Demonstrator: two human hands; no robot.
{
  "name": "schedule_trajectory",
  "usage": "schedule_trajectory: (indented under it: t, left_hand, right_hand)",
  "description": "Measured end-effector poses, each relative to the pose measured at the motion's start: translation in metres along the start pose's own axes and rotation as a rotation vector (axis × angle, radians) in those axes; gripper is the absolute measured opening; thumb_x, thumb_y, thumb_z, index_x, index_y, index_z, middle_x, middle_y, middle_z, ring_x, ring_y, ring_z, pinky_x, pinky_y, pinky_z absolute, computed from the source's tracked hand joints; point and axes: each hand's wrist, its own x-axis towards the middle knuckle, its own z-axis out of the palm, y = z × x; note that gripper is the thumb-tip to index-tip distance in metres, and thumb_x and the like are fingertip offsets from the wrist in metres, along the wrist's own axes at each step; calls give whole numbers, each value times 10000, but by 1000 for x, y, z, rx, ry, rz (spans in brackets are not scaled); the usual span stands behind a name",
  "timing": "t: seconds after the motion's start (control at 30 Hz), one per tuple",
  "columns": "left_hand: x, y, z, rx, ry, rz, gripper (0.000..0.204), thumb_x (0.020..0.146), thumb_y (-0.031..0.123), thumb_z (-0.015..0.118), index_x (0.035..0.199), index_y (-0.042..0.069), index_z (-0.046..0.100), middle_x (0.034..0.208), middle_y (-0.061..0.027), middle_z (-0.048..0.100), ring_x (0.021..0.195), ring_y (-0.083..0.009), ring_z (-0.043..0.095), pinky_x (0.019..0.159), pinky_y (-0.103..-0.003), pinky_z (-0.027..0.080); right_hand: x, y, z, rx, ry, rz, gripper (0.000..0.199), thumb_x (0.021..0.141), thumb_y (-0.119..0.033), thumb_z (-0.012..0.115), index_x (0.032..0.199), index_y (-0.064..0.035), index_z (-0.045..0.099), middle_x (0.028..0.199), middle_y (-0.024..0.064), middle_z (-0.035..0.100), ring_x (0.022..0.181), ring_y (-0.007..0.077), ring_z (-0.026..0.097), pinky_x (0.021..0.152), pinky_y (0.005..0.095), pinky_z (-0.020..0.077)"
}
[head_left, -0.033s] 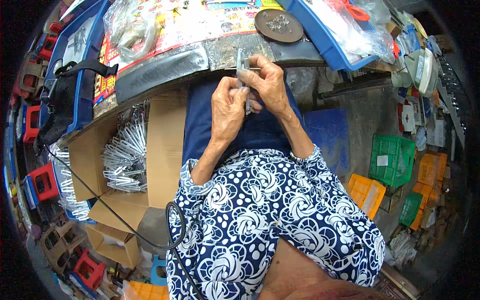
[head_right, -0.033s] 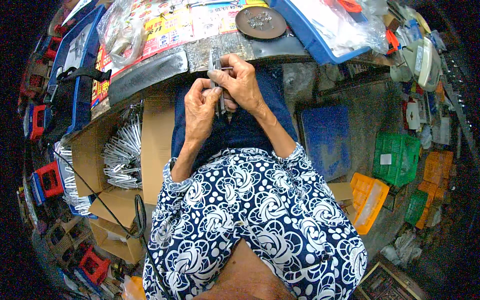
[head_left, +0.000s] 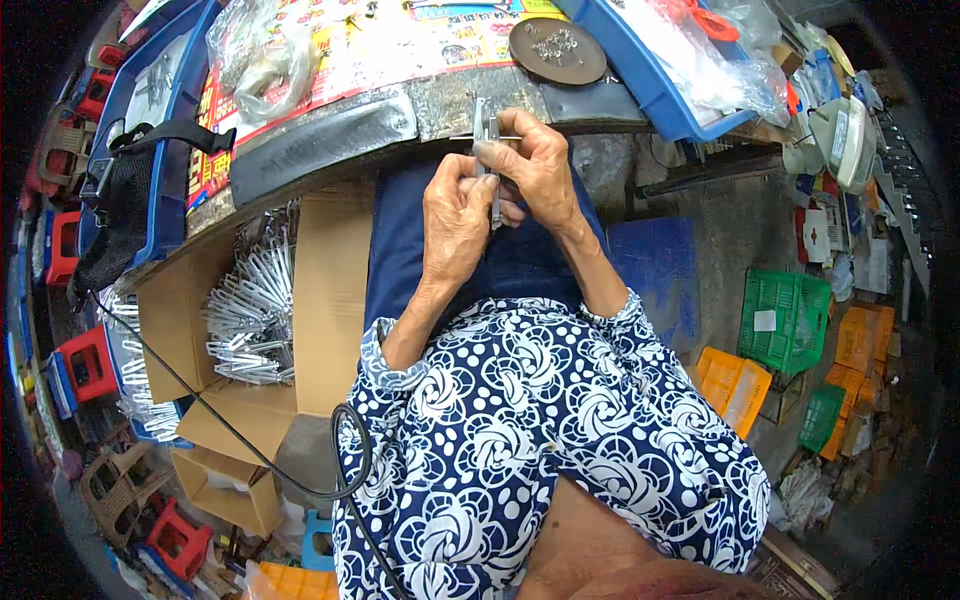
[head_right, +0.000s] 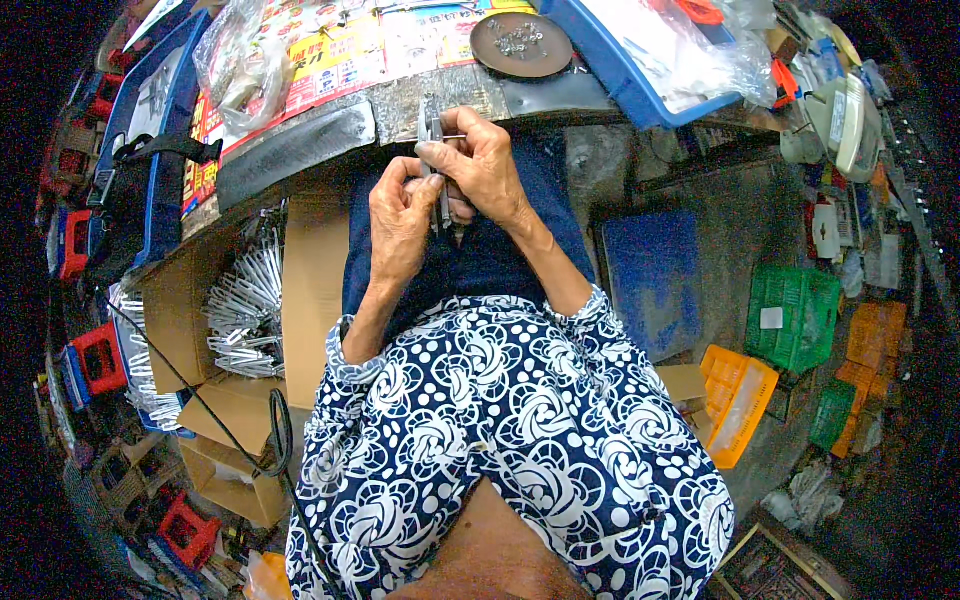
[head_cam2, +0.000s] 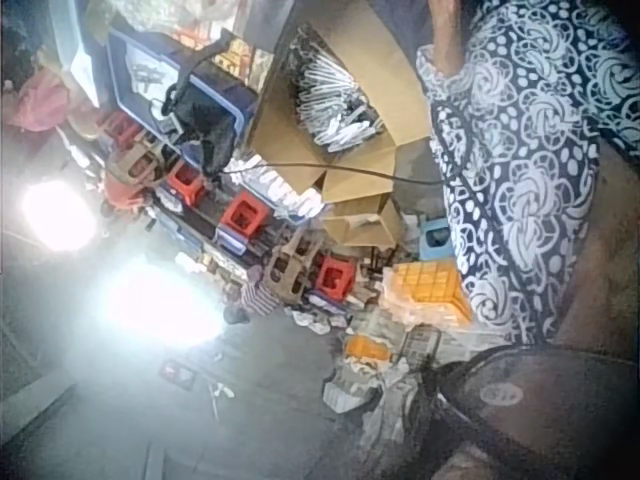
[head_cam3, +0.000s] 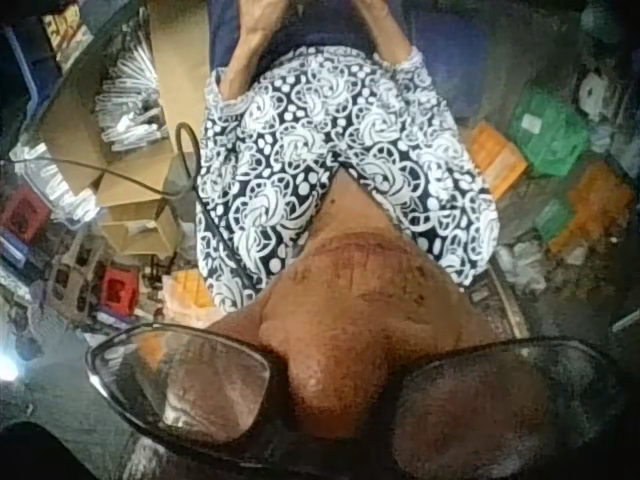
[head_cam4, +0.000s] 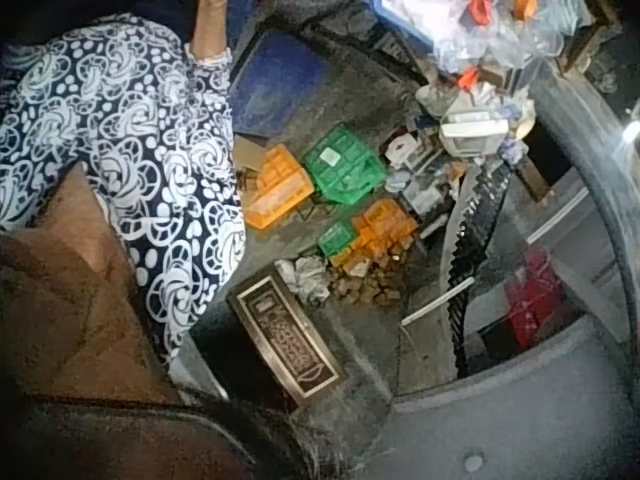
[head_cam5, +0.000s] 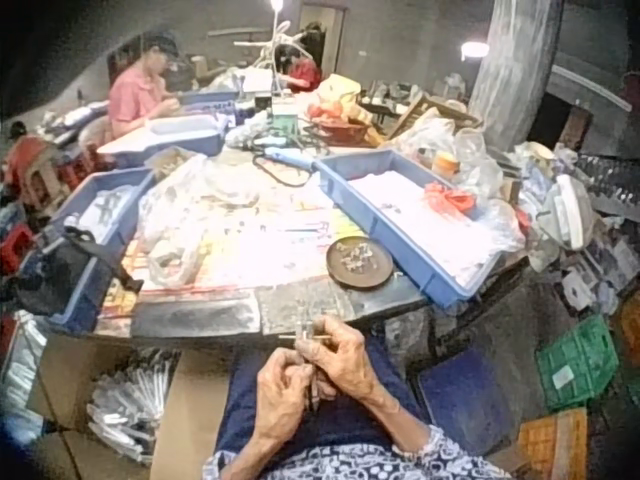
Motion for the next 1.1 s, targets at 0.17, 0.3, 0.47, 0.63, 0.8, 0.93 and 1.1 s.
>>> schedule_trajectory:
  t: [0.17,0.3,0.47,0.63,0.8,0.93,1.1]
  left_hand:
    - [0,-4,1,-10,11,-3,74,830,53,470,861,-6,439,654,-94,589,528,-111,567,474,-211,462]
    - [-1,-6,3,-78,24,7,73,830,52,470,860,-6,437,652,-93,587,524,-112,568,461,-216,461]
    - [0,-3,-2,-28,22,-13,45,828,9,420,848,-29,407,642,-98,550,531,-135,574,472,-249,493]
    - [1,-4,0,-9,14,-4,47,831,12,416,853,-28,408,636,-99,552,523,-133,568,474,-246,488]
    - [1,-8,1,-71,20,16,49,834,19,413,852,-26,407,648,-108,559,524,-137,572,476,-247,489]
    - [1,-4,2,-35,28,11,53,834,22,416,852,-27,409,644,-108,560,527,-138,574,476,-246,489]
    - [0,-5,-2,49,36,22,47,829,19,422,832,-28,427,628,-92,559,521,-126,569,472,-243,485]
  right_hand:
    - [0,0,1,-33,45,11,176,784,-131,589,757,18,499,553,17,505,408,25,398,330,201,318]
    - [4,1,-1,-146,36,-8,181,789,-132,582,803,32,508,551,18,506,417,29,411,337,199,328]
    - [0,-7,4,-67,11,149,182,777,-99,587,887,32,523,639,16,512,532,35,442,436,187,364]
    - [4,8,7,34,95,-148,393,750,-60,596,1092,50,437,817,58,539,639,52,479,548,175,404]
    - [4,-1,5,-18,75,-78,390,757,-63,590,1093,60,434,815,49,546,658,55,485,592,171,402]
    - [6,6,5,-26,118,-22,401,763,-64,586,1107,64,424,803,47,548,667,58,491,594,175,405]
    - [4,9,6,-56,66,-150,398,774,-64,576,1110,77,416,791,49,559,670,53,489,592,178,407]
